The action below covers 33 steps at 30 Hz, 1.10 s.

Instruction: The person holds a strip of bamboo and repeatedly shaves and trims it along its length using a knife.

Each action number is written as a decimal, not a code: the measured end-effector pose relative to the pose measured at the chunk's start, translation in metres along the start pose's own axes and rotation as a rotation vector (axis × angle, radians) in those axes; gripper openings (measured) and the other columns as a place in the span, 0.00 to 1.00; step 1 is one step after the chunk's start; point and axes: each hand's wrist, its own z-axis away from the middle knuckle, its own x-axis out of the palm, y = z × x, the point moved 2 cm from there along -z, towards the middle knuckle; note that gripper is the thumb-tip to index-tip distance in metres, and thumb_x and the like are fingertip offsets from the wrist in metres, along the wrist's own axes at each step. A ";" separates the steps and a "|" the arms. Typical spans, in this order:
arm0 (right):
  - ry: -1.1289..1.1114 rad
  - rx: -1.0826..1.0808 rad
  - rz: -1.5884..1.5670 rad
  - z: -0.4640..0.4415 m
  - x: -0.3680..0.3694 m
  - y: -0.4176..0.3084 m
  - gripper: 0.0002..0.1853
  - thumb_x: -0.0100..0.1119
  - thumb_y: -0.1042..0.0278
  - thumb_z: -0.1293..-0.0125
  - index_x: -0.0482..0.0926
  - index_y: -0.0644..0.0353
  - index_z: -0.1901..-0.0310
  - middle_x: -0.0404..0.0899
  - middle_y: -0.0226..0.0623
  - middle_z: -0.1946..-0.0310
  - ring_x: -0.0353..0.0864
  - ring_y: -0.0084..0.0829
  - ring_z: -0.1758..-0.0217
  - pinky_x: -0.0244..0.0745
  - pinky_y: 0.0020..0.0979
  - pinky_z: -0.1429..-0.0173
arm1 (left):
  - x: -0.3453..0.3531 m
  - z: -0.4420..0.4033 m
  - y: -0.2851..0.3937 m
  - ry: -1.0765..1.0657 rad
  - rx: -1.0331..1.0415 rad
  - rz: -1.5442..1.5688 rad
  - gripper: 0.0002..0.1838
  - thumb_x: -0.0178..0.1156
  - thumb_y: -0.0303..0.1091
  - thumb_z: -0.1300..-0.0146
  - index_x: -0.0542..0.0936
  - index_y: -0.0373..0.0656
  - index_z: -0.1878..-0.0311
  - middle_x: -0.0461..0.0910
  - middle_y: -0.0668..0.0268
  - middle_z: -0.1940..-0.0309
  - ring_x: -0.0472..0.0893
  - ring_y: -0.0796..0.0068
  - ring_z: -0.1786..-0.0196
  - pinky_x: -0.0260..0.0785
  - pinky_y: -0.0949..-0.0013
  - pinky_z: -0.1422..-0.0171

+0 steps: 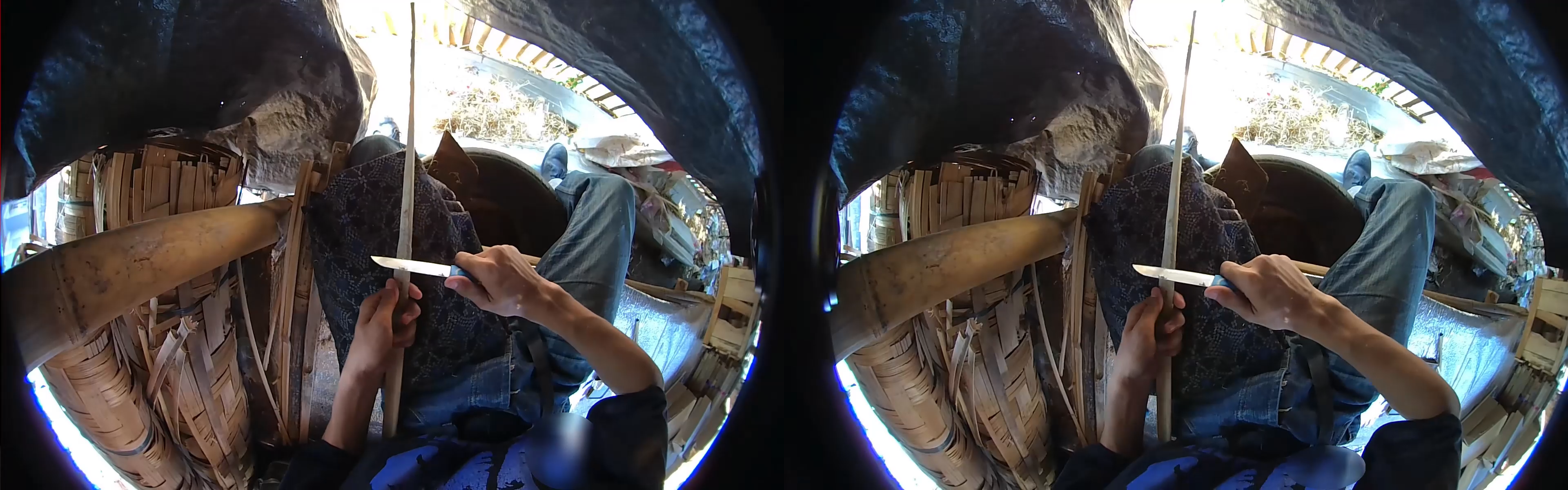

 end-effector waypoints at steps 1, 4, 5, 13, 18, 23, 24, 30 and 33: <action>0.015 -0.007 0.009 -0.001 0.002 0.000 0.21 0.50 0.50 0.32 0.70 0.60 0.75 0.70 0.40 0.90 0.73 0.41 0.87 0.68 0.39 0.81 | -0.004 -0.002 -0.002 -0.055 -0.006 0.067 0.20 0.35 0.49 0.26 0.72 0.45 0.60 0.63 0.76 0.82 0.55 0.89 0.86 0.45 0.81 0.83; 0.003 -0.026 0.001 -0.005 0.008 0.003 0.22 0.51 0.49 0.33 0.70 0.61 0.75 0.69 0.39 0.90 0.74 0.41 0.87 0.68 0.39 0.81 | -0.008 -0.004 -0.003 -0.131 -0.015 0.156 0.21 0.34 0.49 0.26 0.71 0.45 0.61 0.62 0.76 0.82 0.55 0.89 0.87 0.45 0.81 0.83; -0.003 -0.033 0.000 -0.008 0.009 0.002 0.22 0.51 0.49 0.33 0.70 0.61 0.75 0.69 0.39 0.90 0.74 0.41 0.87 0.68 0.39 0.81 | -0.009 -0.003 -0.003 -0.152 -0.021 0.177 0.21 0.35 0.50 0.27 0.71 0.44 0.61 0.62 0.76 0.82 0.55 0.89 0.87 0.44 0.81 0.83; 0.121 -0.003 0.106 -0.018 0.031 -0.003 0.22 0.56 0.49 0.36 0.68 0.60 0.76 0.69 0.37 0.91 0.72 0.37 0.89 0.66 0.36 0.84 | -0.012 -0.005 -0.007 -0.119 -0.031 0.241 0.21 0.37 0.52 0.27 0.71 0.46 0.62 0.57 0.79 0.84 0.53 0.89 0.87 0.43 0.81 0.84; 0.180 -0.009 0.083 -0.025 0.035 -0.002 0.22 0.56 0.50 0.36 0.67 0.61 0.76 0.71 0.39 0.90 0.73 0.39 0.89 0.66 0.37 0.84 | -0.013 -0.008 -0.007 -0.105 -0.039 0.247 0.21 0.39 0.52 0.28 0.71 0.46 0.63 0.56 0.79 0.84 0.52 0.89 0.87 0.43 0.80 0.83; 0.317 0.152 0.084 -0.041 0.031 0.003 0.21 0.52 0.54 0.33 0.68 0.63 0.76 0.71 0.46 0.89 0.75 0.47 0.85 0.68 0.42 0.81 | -0.002 -0.003 -0.012 -0.071 -0.032 0.188 0.19 0.39 0.50 0.27 0.70 0.46 0.64 0.54 0.79 0.84 0.51 0.87 0.86 0.43 0.79 0.83; 0.404 0.214 0.092 -0.057 0.021 0.010 0.21 0.52 0.55 0.33 0.68 0.64 0.77 0.70 0.48 0.89 0.75 0.49 0.84 0.69 0.44 0.80 | -0.003 -0.003 -0.012 -0.073 -0.029 0.186 0.19 0.39 0.50 0.27 0.70 0.46 0.64 0.54 0.79 0.84 0.51 0.87 0.86 0.43 0.79 0.83; 0.359 0.206 -0.156 -0.096 -0.011 0.030 0.24 0.41 0.55 0.27 0.68 0.64 0.78 0.65 0.46 0.91 0.66 0.42 0.91 0.60 0.40 0.83 | -0.012 -0.003 -0.006 -0.156 -0.031 0.323 0.18 0.38 0.48 0.27 0.68 0.48 0.66 0.54 0.79 0.84 0.51 0.88 0.87 0.42 0.80 0.84; 0.261 -0.021 -0.288 -0.068 -0.003 0.021 0.24 0.39 0.58 0.27 0.67 0.63 0.80 0.55 0.39 0.92 0.54 0.41 0.91 0.53 0.37 0.83 | -0.015 -0.004 -0.005 -0.199 -0.052 0.416 0.18 0.37 0.49 0.27 0.68 0.48 0.67 0.55 0.79 0.84 0.50 0.89 0.88 0.42 0.80 0.84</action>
